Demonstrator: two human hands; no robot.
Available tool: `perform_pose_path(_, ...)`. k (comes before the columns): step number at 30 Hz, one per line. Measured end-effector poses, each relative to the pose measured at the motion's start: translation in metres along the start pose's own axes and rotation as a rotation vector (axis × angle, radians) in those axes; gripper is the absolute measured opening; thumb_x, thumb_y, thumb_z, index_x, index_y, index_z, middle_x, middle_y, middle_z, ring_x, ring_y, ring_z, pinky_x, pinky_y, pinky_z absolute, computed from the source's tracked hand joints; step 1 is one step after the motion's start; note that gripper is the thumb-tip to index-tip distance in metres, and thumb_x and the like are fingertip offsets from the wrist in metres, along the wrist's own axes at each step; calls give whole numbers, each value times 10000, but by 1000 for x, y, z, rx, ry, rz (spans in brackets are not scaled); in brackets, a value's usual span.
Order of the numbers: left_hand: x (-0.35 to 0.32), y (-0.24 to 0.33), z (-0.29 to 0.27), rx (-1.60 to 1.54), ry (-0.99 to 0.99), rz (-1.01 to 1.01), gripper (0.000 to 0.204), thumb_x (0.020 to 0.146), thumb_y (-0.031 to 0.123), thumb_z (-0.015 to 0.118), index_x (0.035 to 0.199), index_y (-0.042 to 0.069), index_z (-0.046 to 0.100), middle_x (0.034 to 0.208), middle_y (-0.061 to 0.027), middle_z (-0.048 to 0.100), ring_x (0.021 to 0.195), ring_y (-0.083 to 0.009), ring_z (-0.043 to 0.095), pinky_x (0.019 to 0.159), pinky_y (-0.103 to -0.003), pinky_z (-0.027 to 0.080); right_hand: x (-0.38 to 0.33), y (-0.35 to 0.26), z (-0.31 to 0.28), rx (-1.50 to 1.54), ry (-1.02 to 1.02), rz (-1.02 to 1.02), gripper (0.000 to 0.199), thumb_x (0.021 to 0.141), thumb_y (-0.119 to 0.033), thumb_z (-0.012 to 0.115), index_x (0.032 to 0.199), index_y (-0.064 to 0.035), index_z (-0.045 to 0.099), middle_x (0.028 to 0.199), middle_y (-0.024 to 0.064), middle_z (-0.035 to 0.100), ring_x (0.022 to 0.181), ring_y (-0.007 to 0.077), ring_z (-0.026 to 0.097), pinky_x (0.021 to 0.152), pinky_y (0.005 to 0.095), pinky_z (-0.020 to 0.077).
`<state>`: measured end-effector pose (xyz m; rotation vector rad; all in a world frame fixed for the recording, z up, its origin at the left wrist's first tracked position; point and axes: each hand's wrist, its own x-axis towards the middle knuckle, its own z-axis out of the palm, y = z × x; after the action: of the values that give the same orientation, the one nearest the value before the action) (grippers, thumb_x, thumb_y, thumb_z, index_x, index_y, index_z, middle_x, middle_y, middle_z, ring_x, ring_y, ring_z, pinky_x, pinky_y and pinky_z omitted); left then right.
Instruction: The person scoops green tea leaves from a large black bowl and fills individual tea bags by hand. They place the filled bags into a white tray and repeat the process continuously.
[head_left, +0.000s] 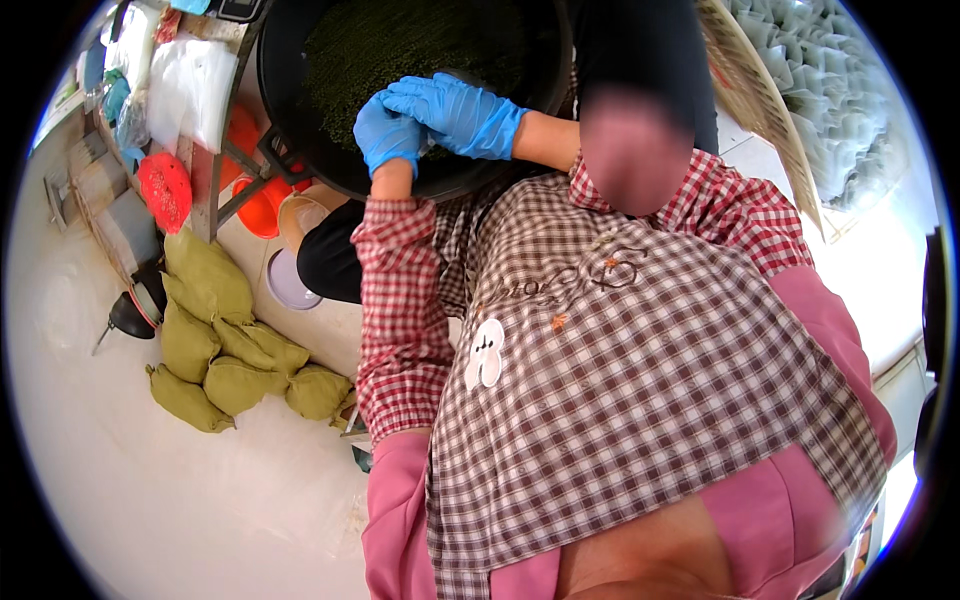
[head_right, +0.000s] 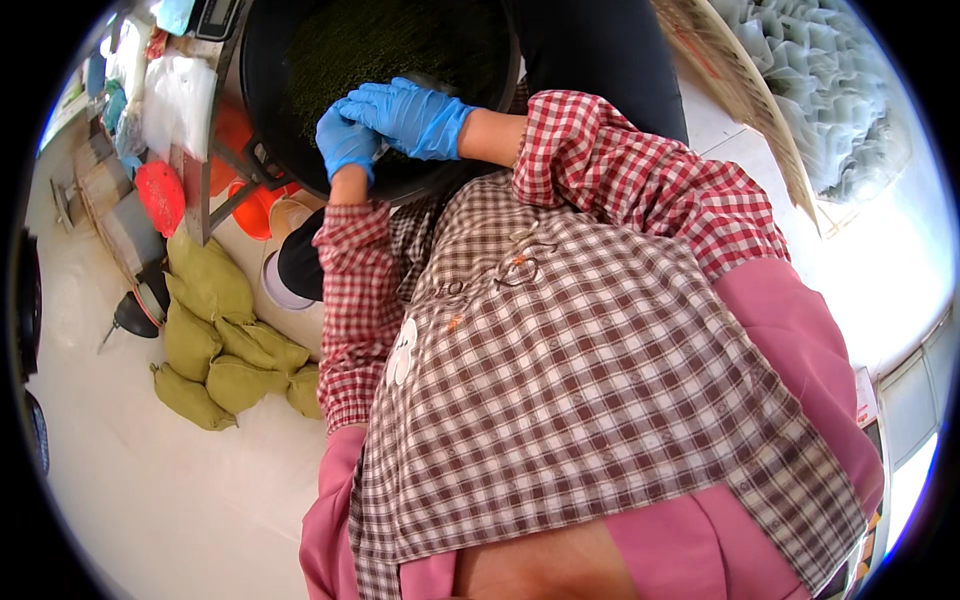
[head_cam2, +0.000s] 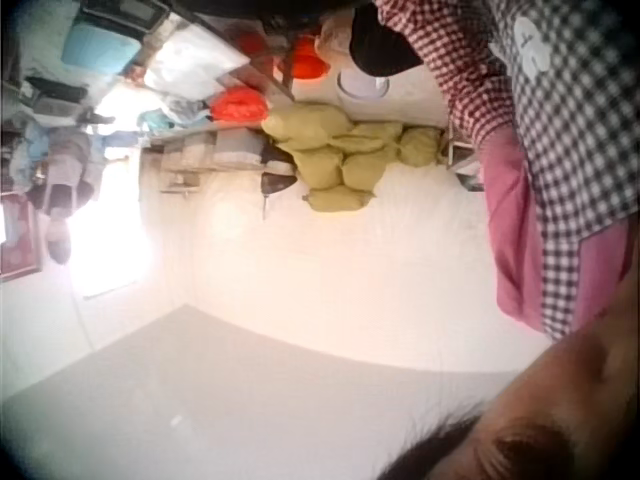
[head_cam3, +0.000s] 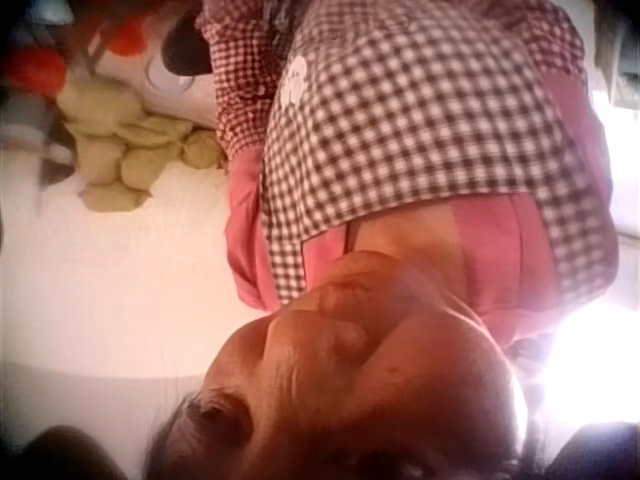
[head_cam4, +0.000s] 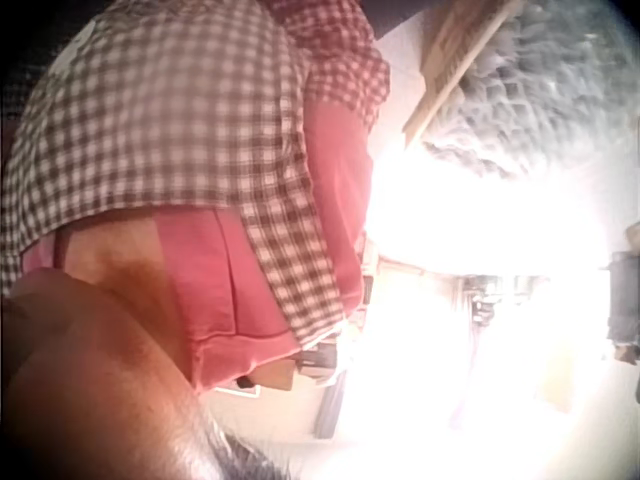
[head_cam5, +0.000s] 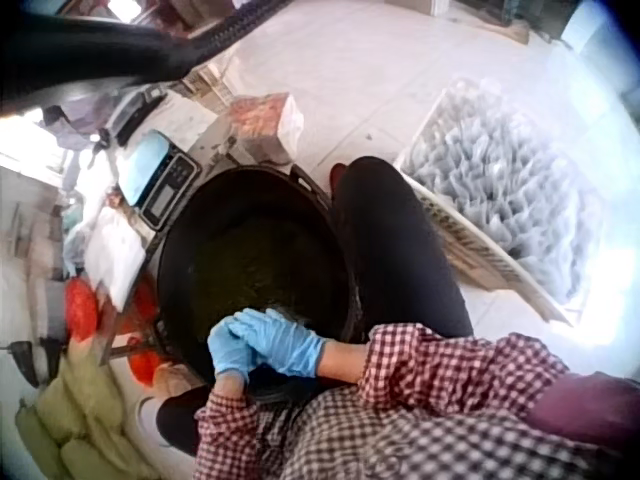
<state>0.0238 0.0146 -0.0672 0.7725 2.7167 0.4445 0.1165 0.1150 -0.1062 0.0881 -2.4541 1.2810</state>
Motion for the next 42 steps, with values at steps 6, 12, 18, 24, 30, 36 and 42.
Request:
perform_pose_path(6, 8, -22, -13, -643, -298, -250, 159, 726, 48, 662, 865, 31, 587, 770, -18, 614, 660, -156, 578, 581, -315, 485, 10, -2, -16, 73, 170, 3, 319, 789, -126, 554, 1109, -120, 542, 1040, 111, 590, 926, 317, 580, 773, 391, 478)
perform_pose_path(12, 7, 26, -46, -523, -108, 160, 211, 742, 36, 506, 911, -6, 625, 777, -29, 578, 715, -161, 558, 604, -272, 461, 15, -40, -84, -124, 150, 14, 428, 727, -380, 633, 1071, -140, 548, 991, 26, 576, 989, 239, 549, 820, 404, 415)
perform_pose_path(18, 12, 108, -107, -1074, -547, 284, 590, 882, 357, 572, 1345, 50, 375, 1187, -138, 538, 961, -217, 586, 658, -258, 525, -46, -29, -273, -574, 456, 14, 222, 771, -236, 563, 946, -119, 635, 808, 138, 626, 784, 313, 627, 649, 433, 501)
perform_pose_path(24, 37, 108, -93, -678, -418, 74, 469, 925, 377, 499, 1302, 99, 464, 1170, -111, 567, 966, -205, 588, 751, -324, 479, -252, -4, -531, -656, 1134, 598, 171, 840, -84, 592, 986, -32, 666, 857, 62, 662, 675, 122, 612, 558, 259, 508)
perform_pose_path(30, 52, 73, -85, -528, -425, 49, 471, 919, 374, 504, 1302, 102, 469, 1205, -125, 557, 1006, -216, 571, 811, -348, 465, -444, -17, -570, -1409, 15, 1657, 190, 860, -153, 568, 984, -31, 645, 876, 61, 658, 684, 143, 630, 614, 255, 526)
perform_pose_path(36, 59, 63, -94, -511, -443, -10, 481, 919, 387, 499, 1311, 110, 463, 1217, -125, 551, 1012, -217, 569, 821, -356, 461, -467, -67, -516, -412, 299, 1688, 185, 844, -124, 570, 977, -66, 685, 939, 90, 678, 773, 205, 670, 663, 306, 548)
perform_pose_path(42, 60, 62, -85, -520, -489, 59, 483, 922, 389, 492, 1312, 106, 462, 1207, -124, 553, 1002, -211, 569, 818, -347, 460, -406, -62, -474, -842, -14, 1332, 191, 807, -125, 533, 898, -95, 698, 933, 103, 669, 810, 274, 626, 786, 339, 511)
